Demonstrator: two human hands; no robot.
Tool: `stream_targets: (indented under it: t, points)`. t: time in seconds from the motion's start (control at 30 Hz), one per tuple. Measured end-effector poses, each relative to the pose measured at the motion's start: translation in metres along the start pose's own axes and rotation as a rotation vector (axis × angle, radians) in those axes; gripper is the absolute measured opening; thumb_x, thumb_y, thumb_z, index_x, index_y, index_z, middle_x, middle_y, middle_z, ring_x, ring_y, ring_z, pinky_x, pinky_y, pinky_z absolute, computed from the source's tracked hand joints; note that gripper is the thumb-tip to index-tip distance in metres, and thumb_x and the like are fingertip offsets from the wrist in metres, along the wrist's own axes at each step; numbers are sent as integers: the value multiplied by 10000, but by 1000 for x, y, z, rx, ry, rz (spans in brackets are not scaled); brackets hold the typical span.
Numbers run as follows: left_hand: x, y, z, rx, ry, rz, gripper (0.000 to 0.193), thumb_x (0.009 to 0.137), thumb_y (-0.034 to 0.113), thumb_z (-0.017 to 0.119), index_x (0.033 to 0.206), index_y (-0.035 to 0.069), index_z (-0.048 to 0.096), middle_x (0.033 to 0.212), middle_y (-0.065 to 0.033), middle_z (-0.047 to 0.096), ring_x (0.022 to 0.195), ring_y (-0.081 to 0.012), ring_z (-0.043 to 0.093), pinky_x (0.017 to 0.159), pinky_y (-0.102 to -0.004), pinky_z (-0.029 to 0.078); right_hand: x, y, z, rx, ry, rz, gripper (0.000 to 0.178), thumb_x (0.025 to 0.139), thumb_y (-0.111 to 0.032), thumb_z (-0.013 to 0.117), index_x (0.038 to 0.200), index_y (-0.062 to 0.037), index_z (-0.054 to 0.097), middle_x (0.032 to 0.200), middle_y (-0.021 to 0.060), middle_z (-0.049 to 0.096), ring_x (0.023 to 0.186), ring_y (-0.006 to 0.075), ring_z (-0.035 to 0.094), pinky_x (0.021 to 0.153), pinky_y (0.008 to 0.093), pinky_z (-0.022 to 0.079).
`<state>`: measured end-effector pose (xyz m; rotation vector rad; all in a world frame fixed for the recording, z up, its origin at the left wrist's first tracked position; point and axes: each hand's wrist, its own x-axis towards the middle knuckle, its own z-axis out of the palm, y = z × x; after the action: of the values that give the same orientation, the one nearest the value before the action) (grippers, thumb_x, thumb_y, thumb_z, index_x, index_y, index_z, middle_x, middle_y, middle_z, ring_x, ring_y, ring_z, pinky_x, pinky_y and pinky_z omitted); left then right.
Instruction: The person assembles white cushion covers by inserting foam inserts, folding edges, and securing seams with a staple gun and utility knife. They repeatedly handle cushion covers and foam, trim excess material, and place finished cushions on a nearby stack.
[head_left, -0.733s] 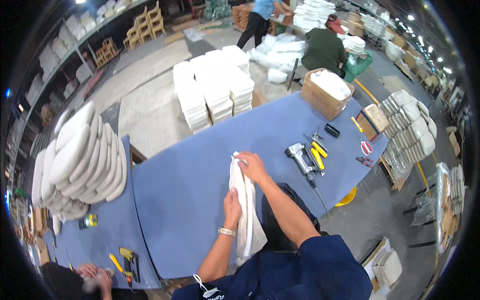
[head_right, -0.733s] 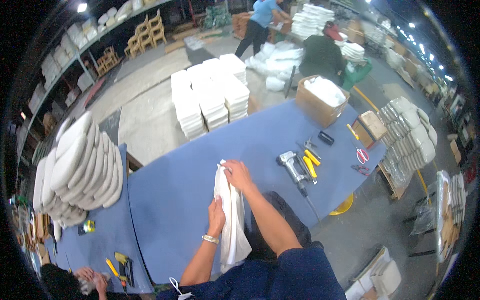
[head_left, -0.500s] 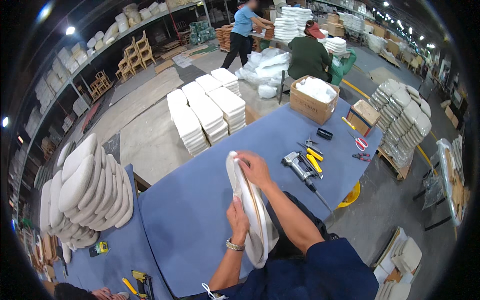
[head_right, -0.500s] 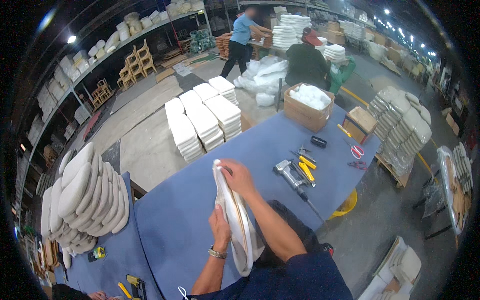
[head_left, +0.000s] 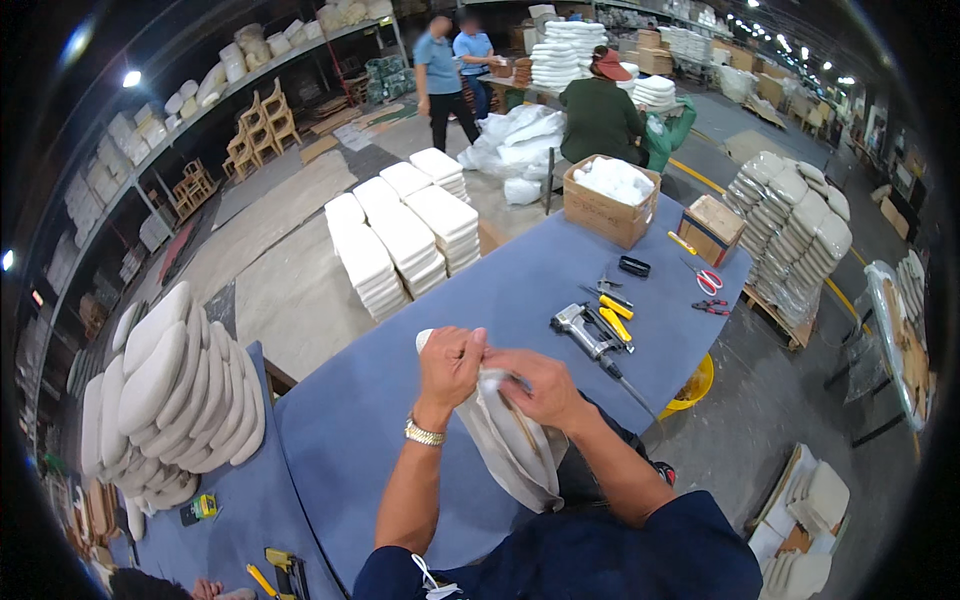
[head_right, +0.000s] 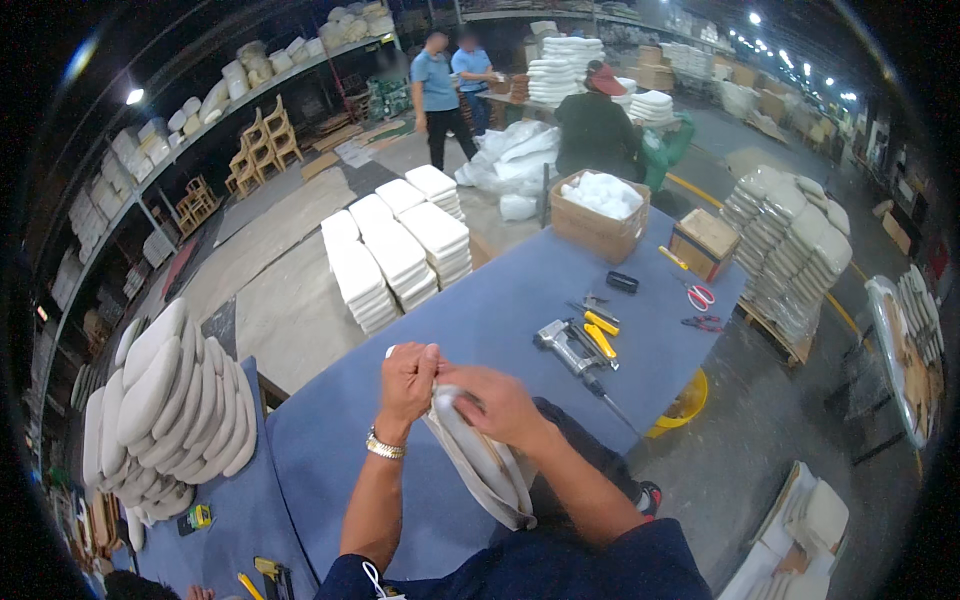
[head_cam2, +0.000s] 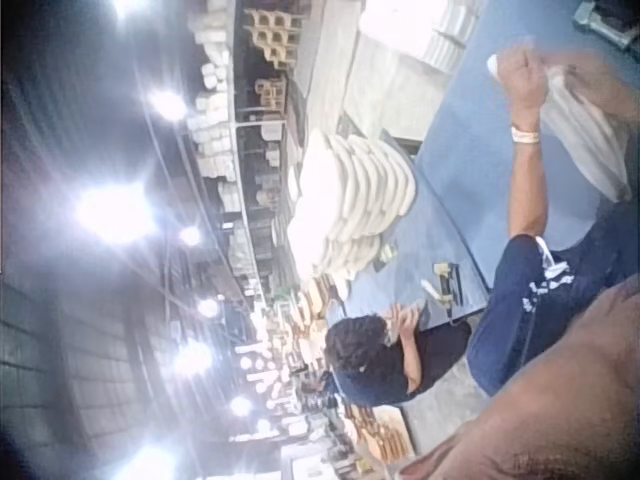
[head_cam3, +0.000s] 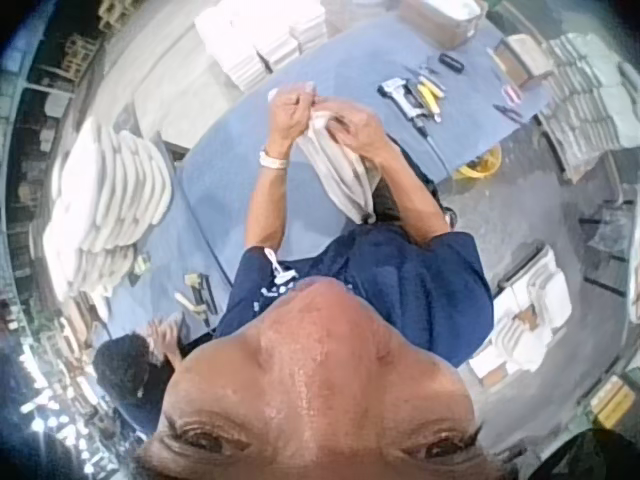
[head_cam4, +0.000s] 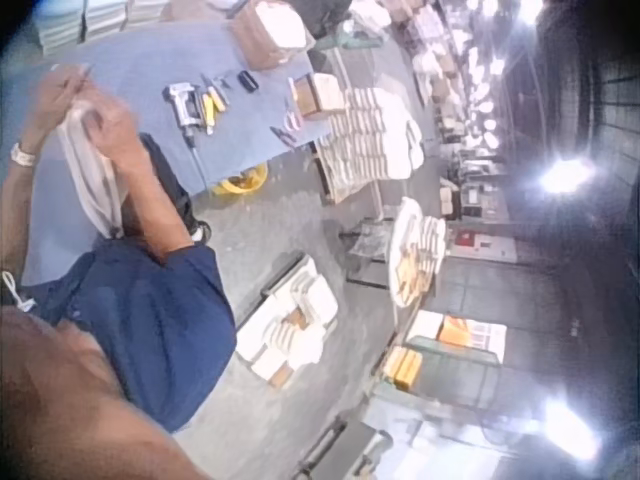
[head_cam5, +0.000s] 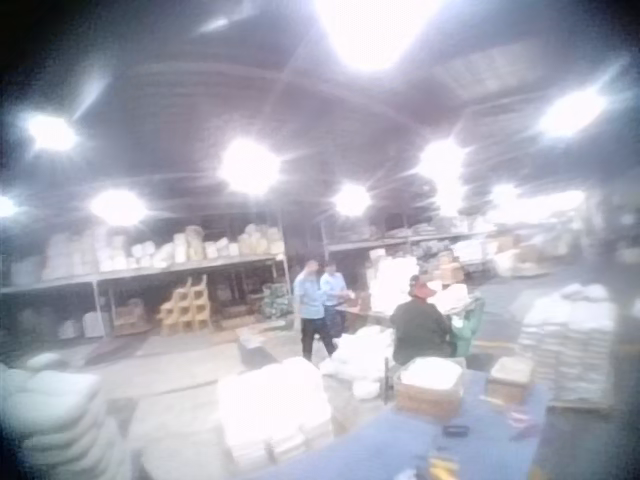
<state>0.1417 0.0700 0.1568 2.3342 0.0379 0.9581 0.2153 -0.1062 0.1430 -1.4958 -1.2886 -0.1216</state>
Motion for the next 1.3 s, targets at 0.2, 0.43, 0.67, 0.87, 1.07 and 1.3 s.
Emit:
stream_targets:
  t: [0.2, 0.43, 0.67, 0.87, 1.07, 1.3]
  points:
    - [28, 17, 52, 0, 55, 52, 468, 1006, 272, 617, 584, 71, 606, 571, -84, 573, 569, -293, 535, 606, -412, 391, -13, 12, -38, -290, 36, -16, 377, 766, -16, 760, 1118, -118, 670, 1129, 66, 678, 996, 319, 685, 812, 401, 565]
    - [32, 1, 70, 22, 132, 22, 445, 962, 308, 667, 578, 85, 643, 569, -96, 592, 564, -292, 554, 611, -415, 406, 16, 18, -53, -581, -277, -57, 124, 883, -183, 642, 852, -82, 578, 785, 115, 666, 747, 350, 680, 648, 483, 528]
    - [29, -72, 44, -150, 190, -284, 424, 954, 304, 655, 623, 43, 703, 534, -111, 614, 469, -228, 583, 524, -379, 448, 26, 18, -25, -459, -675, -279, 167, 879, -176, 669, 797, -80, 559, 721, 72, 594, 688, 306, 635, 631, 433, 506]
    - [5, -126, -17, -171, 230, -437, 495, 978, 342, 634, 651, -27, 681, 512, -87, 518, 506, -117, 442, 514, -361, 378, -1, 15, -37, 277, -163, 75, 50, 852, -30, 663, 805, -15, 672, 1176, 200, 687, 1034, 238, 653, 892, 367, 517]
    - [2, -73, -10, -295, 125, -334, 457, 1008, 330, 622, 720, -10, 725, 606, -106, 603, 578, -161, 516, 599, -357, 415, 24, 11, -4, 366, -95, 317, 213, 930, -5, 621, 780, -58, 480, 845, 64, 678, 766, 100, 637, 653, 252, 489]
    - [-1, -85, -9, -368, 59, -324, 467, 1056, 336, 591, 741, 23, 733, 706, -30, 703, 617, -83, 589, 585, -267, 456, -16, 2, -37, 727, 130, 403, 158, 936, -72, 676, 983, -78, 525, 829, -12, 565, 685, 52, 521, 614, 216, 434]
